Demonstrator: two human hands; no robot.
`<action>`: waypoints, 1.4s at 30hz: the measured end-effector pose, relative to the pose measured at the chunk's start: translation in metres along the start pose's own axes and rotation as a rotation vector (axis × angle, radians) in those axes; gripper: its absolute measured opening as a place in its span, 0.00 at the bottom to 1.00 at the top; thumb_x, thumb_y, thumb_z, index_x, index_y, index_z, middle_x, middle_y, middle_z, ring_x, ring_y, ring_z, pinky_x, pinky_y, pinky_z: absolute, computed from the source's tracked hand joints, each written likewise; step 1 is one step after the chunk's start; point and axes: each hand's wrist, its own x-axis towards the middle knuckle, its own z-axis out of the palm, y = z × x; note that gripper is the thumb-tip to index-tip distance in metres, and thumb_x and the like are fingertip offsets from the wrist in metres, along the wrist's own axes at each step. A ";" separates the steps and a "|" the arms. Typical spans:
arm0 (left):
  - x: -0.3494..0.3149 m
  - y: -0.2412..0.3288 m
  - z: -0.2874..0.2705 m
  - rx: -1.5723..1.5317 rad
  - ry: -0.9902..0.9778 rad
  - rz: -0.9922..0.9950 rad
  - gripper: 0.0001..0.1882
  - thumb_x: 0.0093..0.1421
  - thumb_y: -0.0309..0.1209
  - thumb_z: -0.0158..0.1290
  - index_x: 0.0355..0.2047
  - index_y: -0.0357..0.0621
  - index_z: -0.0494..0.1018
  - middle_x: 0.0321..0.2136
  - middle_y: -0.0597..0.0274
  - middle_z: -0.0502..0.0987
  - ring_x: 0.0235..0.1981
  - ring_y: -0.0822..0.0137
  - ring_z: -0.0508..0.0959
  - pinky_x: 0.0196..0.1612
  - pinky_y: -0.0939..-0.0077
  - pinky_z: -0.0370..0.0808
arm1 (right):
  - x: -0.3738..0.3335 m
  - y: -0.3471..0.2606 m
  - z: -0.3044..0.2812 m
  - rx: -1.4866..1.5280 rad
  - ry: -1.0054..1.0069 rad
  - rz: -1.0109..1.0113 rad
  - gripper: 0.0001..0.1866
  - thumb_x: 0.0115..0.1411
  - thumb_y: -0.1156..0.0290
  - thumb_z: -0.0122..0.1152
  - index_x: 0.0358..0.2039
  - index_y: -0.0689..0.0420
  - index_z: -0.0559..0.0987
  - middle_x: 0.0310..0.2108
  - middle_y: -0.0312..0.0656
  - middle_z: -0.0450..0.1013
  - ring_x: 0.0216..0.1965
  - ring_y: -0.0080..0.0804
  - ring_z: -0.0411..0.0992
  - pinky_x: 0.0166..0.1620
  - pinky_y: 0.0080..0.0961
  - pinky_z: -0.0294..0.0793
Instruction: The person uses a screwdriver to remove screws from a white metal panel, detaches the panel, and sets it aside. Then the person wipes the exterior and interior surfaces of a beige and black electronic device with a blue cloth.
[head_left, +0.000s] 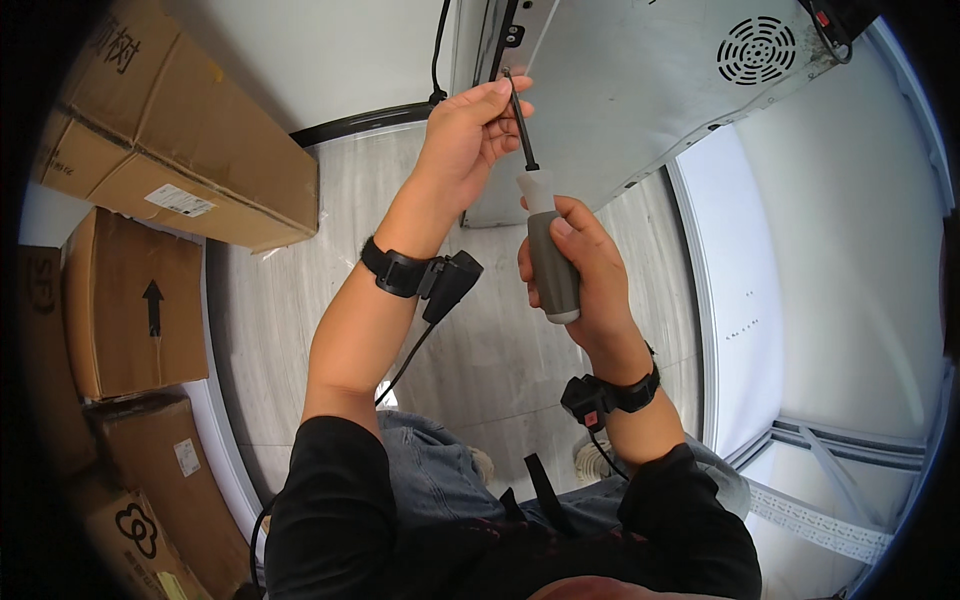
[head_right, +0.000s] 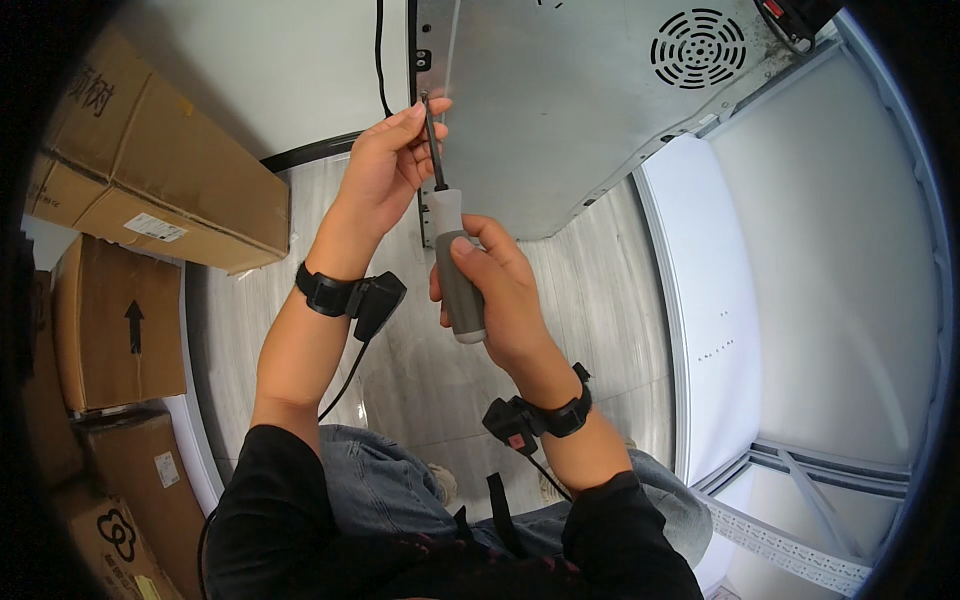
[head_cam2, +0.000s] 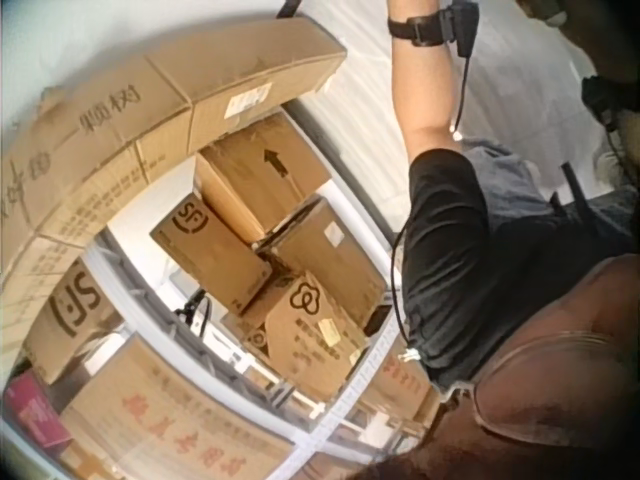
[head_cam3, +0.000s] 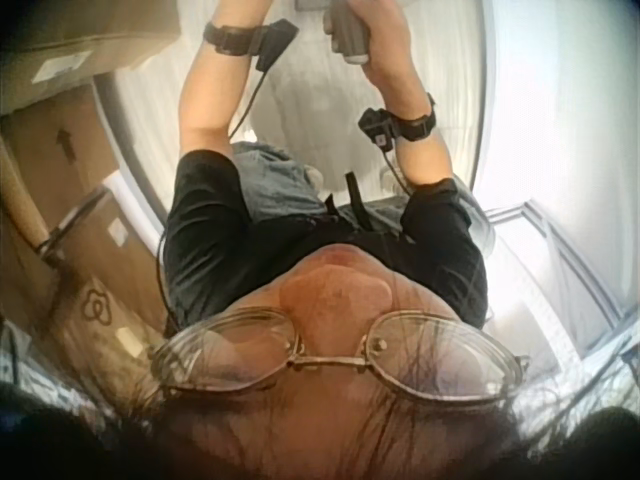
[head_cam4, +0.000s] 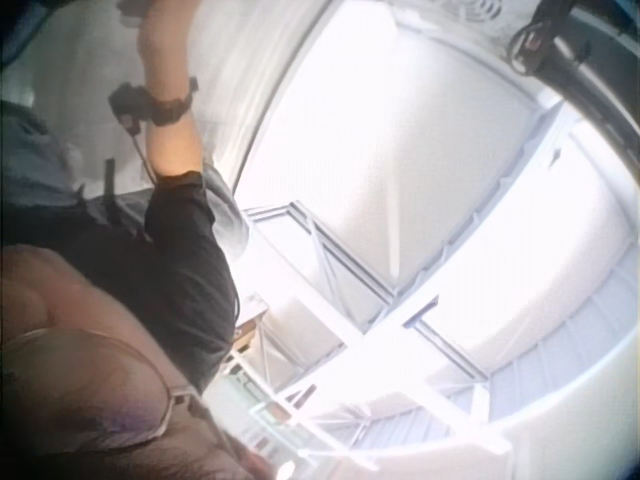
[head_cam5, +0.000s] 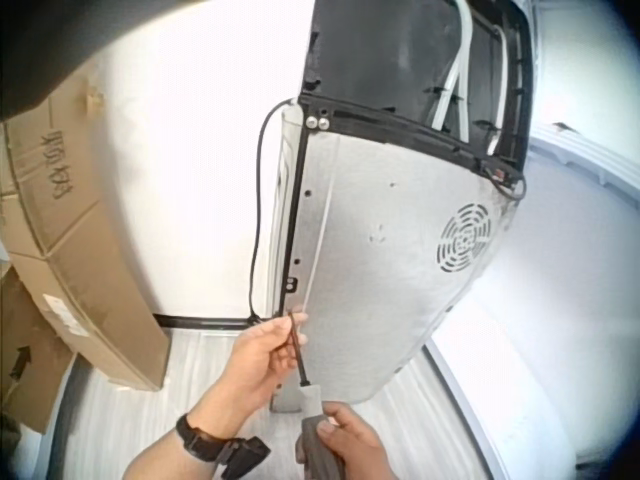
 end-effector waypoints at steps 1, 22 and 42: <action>0.001 0.000 0.000 -0.008 0.000 -0.006 0.17 0.67 0.34 0.44 0.49 0.36 0.70 0.30 0.67 0.77 0.29 0.79 0.73 0.33 0.84 0.72 | 0.000 0.001 0.000 0.008 0.003 -0.006 0.19 0.65 0.62 0.46 0.51 0.60 0.64 0.23 0.42 0.72 0.19 0.24 0.68 0.23 0.20 0.69; 0.002 0.002 0.003 -0.090 0.002 -0.030 0.16 0.66 0.37 0.47 0.45 0.38 0.73 0.28 0.68 0.77 0.28 0.80 0.75 0.32 0.86 0.71 | -0.004 -0.009 0.014 0.292 -0.050 0.038 0.20 0.66 0.59 0.42 0.50 0.62 0.67 0.23 0.42 0.71 0.17 0.25 0.66 0.22 0.19 0.67; 0.006 0.016 0.002 0.312 0.023 -0.097 0.17 0.58 0.35 0.58 0.43 0.35 0.75 0.24 0.70 0.75 0.21 0.80 0.74 0.27 0.86 0.75 | 0.004 0.008 0.020 0.066 0.126 0.018 0.16 0.59 0.71 0.56 0.46 0.62 0.68 0.36 0.41 0.72 0.32 0.24 0.72 0.33 0.26 0.76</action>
